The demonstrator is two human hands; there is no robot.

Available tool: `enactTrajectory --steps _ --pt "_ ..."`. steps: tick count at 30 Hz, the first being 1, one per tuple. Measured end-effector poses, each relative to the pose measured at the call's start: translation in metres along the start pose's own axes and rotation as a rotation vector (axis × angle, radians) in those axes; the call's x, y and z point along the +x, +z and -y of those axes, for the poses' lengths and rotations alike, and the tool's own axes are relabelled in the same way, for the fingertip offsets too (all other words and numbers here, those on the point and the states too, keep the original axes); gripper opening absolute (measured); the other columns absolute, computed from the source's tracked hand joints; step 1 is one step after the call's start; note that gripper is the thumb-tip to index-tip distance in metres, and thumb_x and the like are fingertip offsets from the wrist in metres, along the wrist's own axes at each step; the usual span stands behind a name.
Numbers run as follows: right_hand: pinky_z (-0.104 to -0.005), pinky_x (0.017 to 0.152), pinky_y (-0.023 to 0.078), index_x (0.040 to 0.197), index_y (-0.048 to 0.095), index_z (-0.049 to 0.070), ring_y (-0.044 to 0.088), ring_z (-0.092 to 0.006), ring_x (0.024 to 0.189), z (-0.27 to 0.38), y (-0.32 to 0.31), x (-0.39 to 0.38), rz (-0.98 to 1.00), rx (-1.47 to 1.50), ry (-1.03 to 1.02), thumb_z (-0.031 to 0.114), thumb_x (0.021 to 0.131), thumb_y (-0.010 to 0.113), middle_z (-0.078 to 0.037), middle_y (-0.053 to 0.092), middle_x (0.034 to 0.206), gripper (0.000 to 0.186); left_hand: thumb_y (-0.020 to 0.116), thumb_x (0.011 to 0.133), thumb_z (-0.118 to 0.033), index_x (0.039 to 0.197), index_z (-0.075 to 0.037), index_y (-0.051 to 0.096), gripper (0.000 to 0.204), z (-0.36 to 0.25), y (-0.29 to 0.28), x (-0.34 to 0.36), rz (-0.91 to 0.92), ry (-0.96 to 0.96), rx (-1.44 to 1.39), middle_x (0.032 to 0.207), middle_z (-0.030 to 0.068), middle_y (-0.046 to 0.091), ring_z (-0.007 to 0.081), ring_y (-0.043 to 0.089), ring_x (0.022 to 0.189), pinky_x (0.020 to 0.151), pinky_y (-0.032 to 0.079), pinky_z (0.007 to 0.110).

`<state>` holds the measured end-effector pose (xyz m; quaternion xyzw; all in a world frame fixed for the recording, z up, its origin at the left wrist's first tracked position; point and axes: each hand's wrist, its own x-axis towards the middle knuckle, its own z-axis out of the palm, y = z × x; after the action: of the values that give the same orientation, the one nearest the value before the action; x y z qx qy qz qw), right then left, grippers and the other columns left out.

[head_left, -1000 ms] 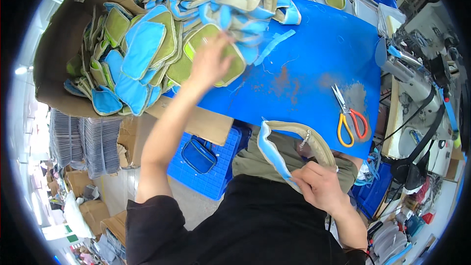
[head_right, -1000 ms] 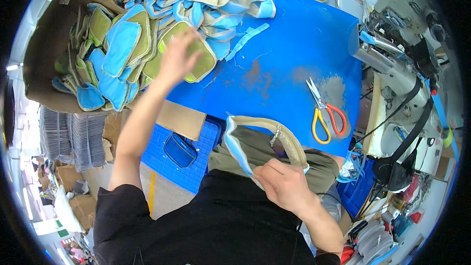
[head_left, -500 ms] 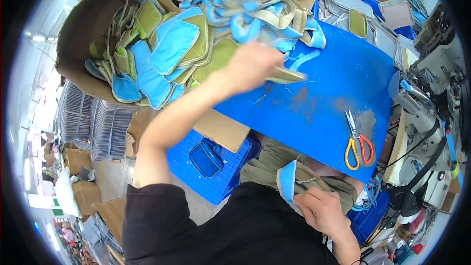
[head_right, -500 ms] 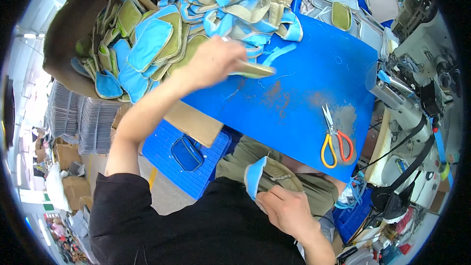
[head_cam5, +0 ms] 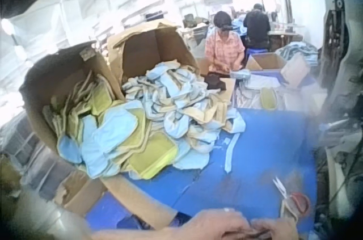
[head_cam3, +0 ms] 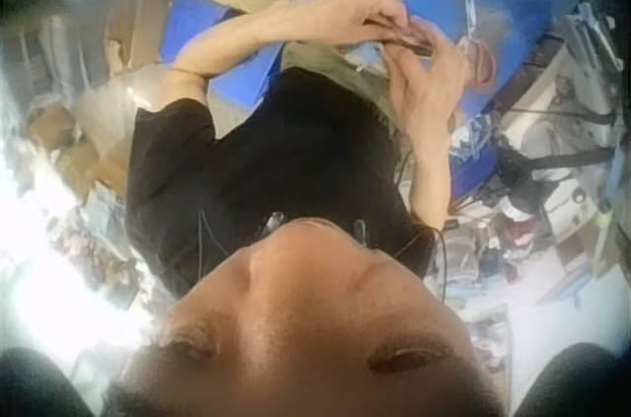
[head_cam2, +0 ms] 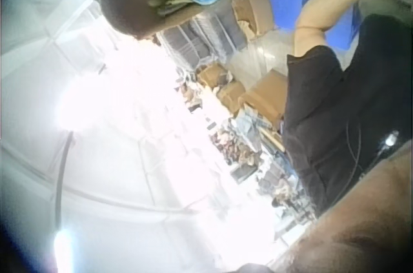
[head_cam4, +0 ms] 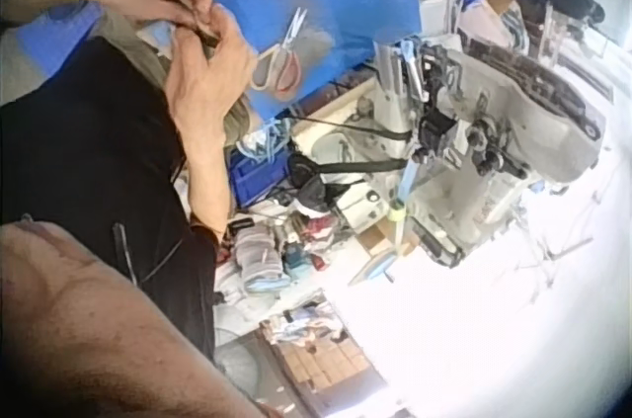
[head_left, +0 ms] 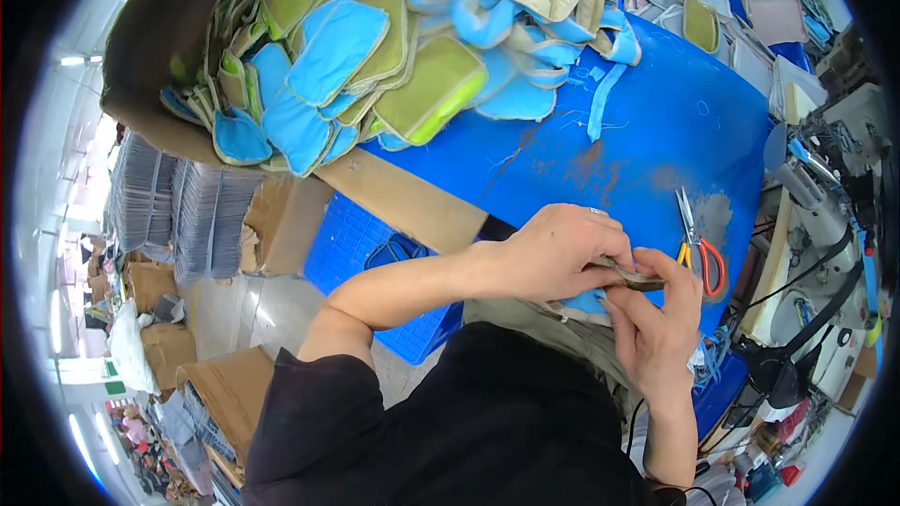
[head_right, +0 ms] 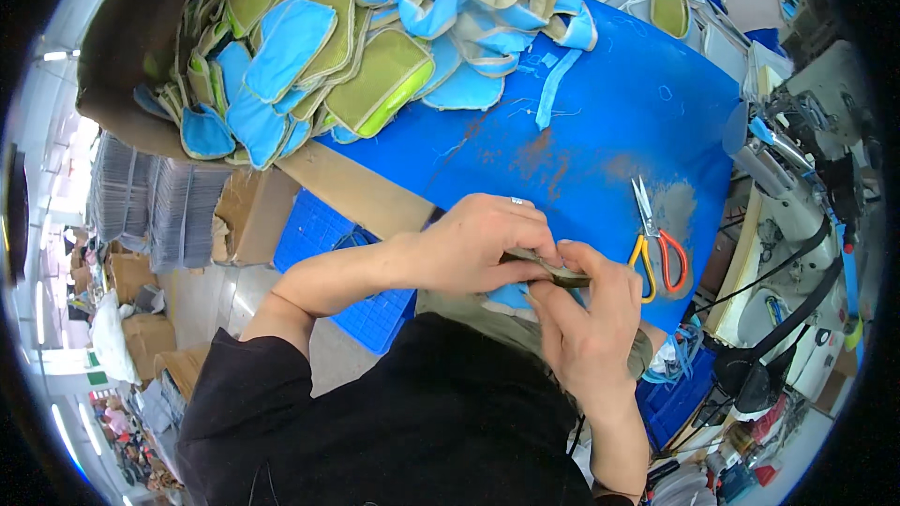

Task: The person sews a blue fabric strip onto the edge of a green mesh pouch using a sewing machine. They handle the pouch, align the fabric, and guide it through the machine, then trim the excess thread with scissors. The person repeats this process for multiple pouches, stacking the finished items.

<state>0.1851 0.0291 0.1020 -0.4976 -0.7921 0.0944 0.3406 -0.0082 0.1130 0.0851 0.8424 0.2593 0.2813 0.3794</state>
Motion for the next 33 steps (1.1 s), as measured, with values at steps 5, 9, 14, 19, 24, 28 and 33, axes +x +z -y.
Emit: enactTrajectory --steps 5,9,14,19,24,28,33 --pt "-0.0399 0.086 0.041 0.089 0.073 0.011 0.062 -0.0248 0.097 -0.014 0.031 -0.006 0.133 0.021 0.027 0.011 0.076 0.080 -0.008 0.067 0.117 0.015 0.079 0.081 -0.008 0.098 -0.005 0.074 0.018 0.036 0.029 -0.028 -0.008 -0.341 -0.185 0.091 0.0094 0.072 0.0254 0.069 0.084 0.073 0.053 0.035" --pt "-0.0415 0.084 0.040 0.088 0.073 0.010 0.061 -0.0251 0.094 -0.027 0.046 -0.008 0.225 -0.034 -0.032 0.011 0.077 0.079 -0.006 0.067 0.105 0.013 0.079 0.084 -0.009 0.101 -0.007 0.075 0.017 0.052 0.029 -0.054 -0.198 -0.374 -0.151 0.095 0.0072 0.074 0.0188 0.070 0.087 0.078 0.055 0.031" --pt "-0.0410 0.083 0.041 0.085 0.074 0.010 0.060 -0.0268 0.088 -0.041 0.038 -0.022 0.236 0.051 0.104 0.009 0.076 0.079 -0.006 0.067 0.097 0.011 0.076 0.092 -0.011 0.129 -0.005 0.062 0.041 0.136 -0.045 -0.097 -1.146 -0.640 -0.568 0.124 0.0084 0.068 0.0200 0.065 0.111 0.095 0.056 0.038" --pt "-0.0403 0.080 0.041 0.085 0.074 0.010 0.061 -0.0268 0.088 -0.042 0.040 -0.031 0.223 0.162 0.161 0.008 0.074 0.081 -0.007 0.066 0.095 0.013 0.088 0.080 -0.045 0.158 0.008 0.004 0.127 0.186 -0.120 -0.136 -1.548 -0.762 -1.179 0.156 0.0271 0.029 0.0381 0.038 0.143 0.117 0.040 0.048" --pt "-0.0397 0.078 0.041 0.085 0.074 0.010 0.061 -0.0267 0.087 -0.042 0.042 -0.045 0.187 0.197 0.204 0.009 0.074 0.083 -0.007 0.066 0.097 0.014 0.090 0.066 -0.065 0.161 0.004 0.000 0.147 0.204 -0.140 -0.161 -1.520 -0.844 -1.044 0.160 0.0230 0.024 0.0366 0.031 0.147 0.121 0.031 0.048" --pt "-0.0398 0.077 0.041 0.085 0.074 0.010 0.061 -0.0268 0.088 -0.045 0.038 -0.057 0.156 0.217 0.259 0.010 0.074 0.083 -0.007 0.067 0.098 0.014 0.086 0.063 -0.075 0.162 0.000 0.004 0.149 0.198 -0.155 -0.166 -1.591 -0.835 -0.964 0.165 0.0227 0.016 0.0365 0.021 0.153 0.125 0.022 0.049" --pt "-0.0396 0.076 0.041 0.085 0.074 0.009 0.061 -0.0274 0.087 -0.049 0.043 -0.061 0.147 0.265 0.259 0.010 0.073 0.084 -0.008 0.067 0.098 0.016 0.076 0.076 -0.075 0.161 -0.012 0.027 0.116 0.189 -0.176 -0.132 -1.550 -0.672 -1.013 0.164 0.0160 0.027 0.0348 0.025 0.153 0.123 0.025 0.056"
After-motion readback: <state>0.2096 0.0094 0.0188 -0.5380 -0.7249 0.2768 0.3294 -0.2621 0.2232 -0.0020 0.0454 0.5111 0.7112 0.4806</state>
